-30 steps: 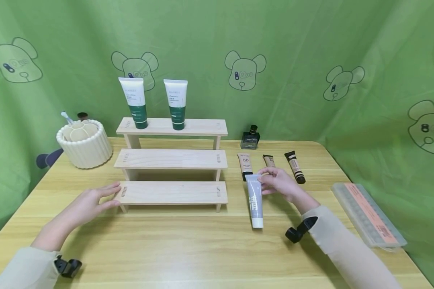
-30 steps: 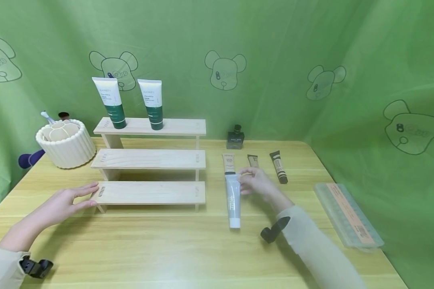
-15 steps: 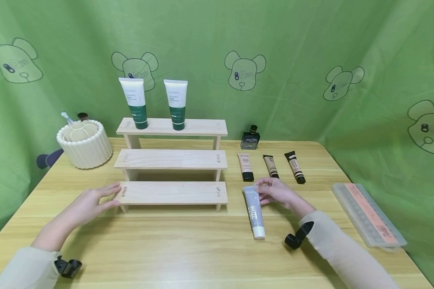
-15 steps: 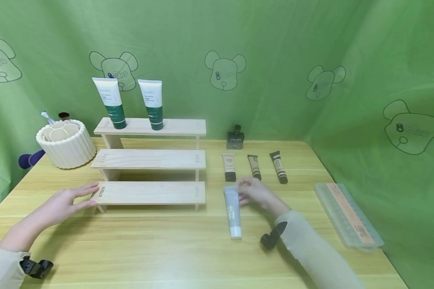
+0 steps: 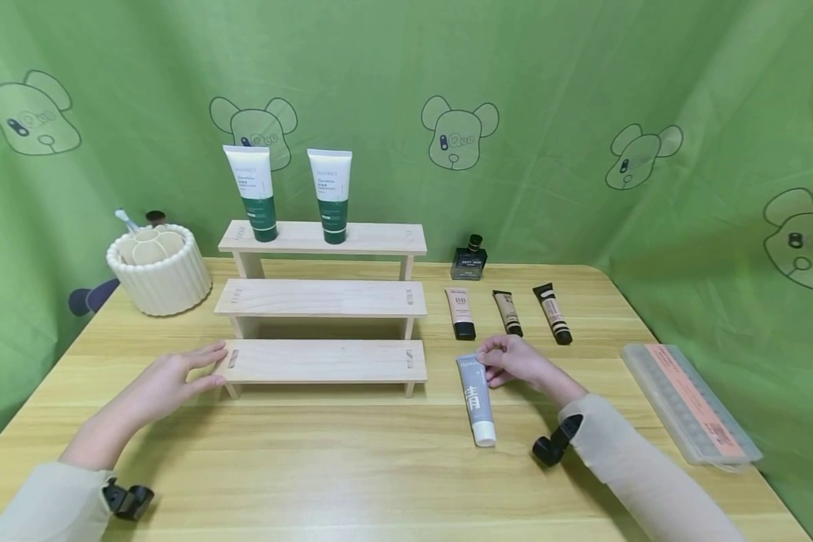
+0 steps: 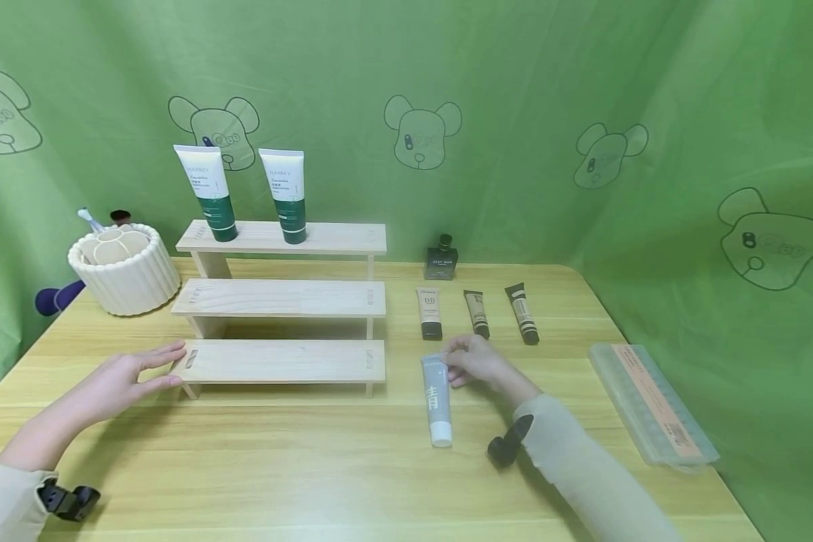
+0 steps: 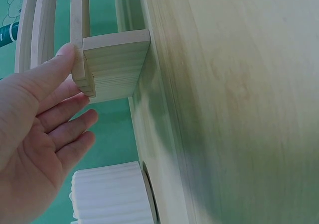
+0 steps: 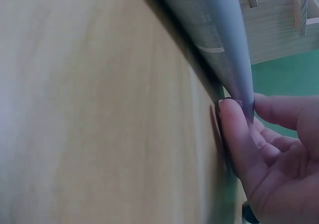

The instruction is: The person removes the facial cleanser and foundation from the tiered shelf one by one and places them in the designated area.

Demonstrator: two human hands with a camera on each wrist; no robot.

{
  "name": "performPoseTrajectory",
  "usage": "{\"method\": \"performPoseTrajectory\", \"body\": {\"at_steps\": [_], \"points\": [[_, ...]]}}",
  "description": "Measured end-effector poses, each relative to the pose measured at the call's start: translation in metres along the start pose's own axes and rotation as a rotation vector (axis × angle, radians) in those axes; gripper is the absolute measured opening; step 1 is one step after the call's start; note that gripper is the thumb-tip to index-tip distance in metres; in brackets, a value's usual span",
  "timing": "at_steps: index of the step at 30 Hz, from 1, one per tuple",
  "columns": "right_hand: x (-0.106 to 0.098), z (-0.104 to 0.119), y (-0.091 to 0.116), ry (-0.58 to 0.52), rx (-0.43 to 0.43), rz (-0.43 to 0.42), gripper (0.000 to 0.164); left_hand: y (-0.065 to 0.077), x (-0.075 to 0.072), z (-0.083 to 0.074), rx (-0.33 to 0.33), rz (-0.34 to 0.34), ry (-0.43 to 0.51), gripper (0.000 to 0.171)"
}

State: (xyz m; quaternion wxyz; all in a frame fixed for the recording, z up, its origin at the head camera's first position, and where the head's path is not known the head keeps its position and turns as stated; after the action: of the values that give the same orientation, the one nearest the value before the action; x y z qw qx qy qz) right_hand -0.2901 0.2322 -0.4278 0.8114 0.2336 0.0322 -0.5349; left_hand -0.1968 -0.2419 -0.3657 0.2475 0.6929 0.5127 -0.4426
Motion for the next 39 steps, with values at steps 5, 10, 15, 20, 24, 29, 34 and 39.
{"method": "performPoseTrajectory", "body": {"at_steps": [5,10,15,20,24,29,34,39], "points": [[-0.002,0.002,-0.001,0.069,0.009,0.006,0.022,0.0,0.0,0.001,-0.005,0.004,-0.004,0.053],[-0.003,0.004,-0.001,0.114,0.015,0.017,0.022,0.0,0.0,0.001,-0.018,0.013,-0.006,0.054],[-0.005,0.006,0.0,0.136,0.019,0.024,0.022,0.0,0.001,0.002,-0.018,0.012,-0.005,0.054],[-0.006,0.006,-0.001,0.147,0.017,0.037,0.023,-0.001,0.001,0.002,-0.016,0.009,-0.004,0.054],[-0.008,0.006,-0.001,0.159,0.014,0.036,0.023,0.0,0.001,0.002,-0.021,0.014,-0.002,0.055],[-0.01,0.012,0.0,0.197,0.001,0.033,0.022,0.0,0.0,0.001,-0.023,0.016,-0.006,0.054],[-0.014,0.036,0.003,0.24,-0.076,0.036,0.029,0.0,0.0,0.001,-0.026,0.016,-0.004,0.054],[-0.013,0.077,0.002,0.27,-0.171,0.035,0.037,-0.001,-0.001,0.0,-0.015,0.01,-0.005,0.054]]}}
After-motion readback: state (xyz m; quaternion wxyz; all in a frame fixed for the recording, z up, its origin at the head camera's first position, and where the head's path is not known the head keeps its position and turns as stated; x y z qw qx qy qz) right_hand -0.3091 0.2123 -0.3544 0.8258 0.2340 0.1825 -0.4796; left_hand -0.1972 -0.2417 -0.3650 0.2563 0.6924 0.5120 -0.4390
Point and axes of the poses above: each hand's wrist, its own y-axis away from the middle knuckle, its own x-axis out of the palm, z = x × y, the point moved 7 cm from there along -y, towards the middle knuckle
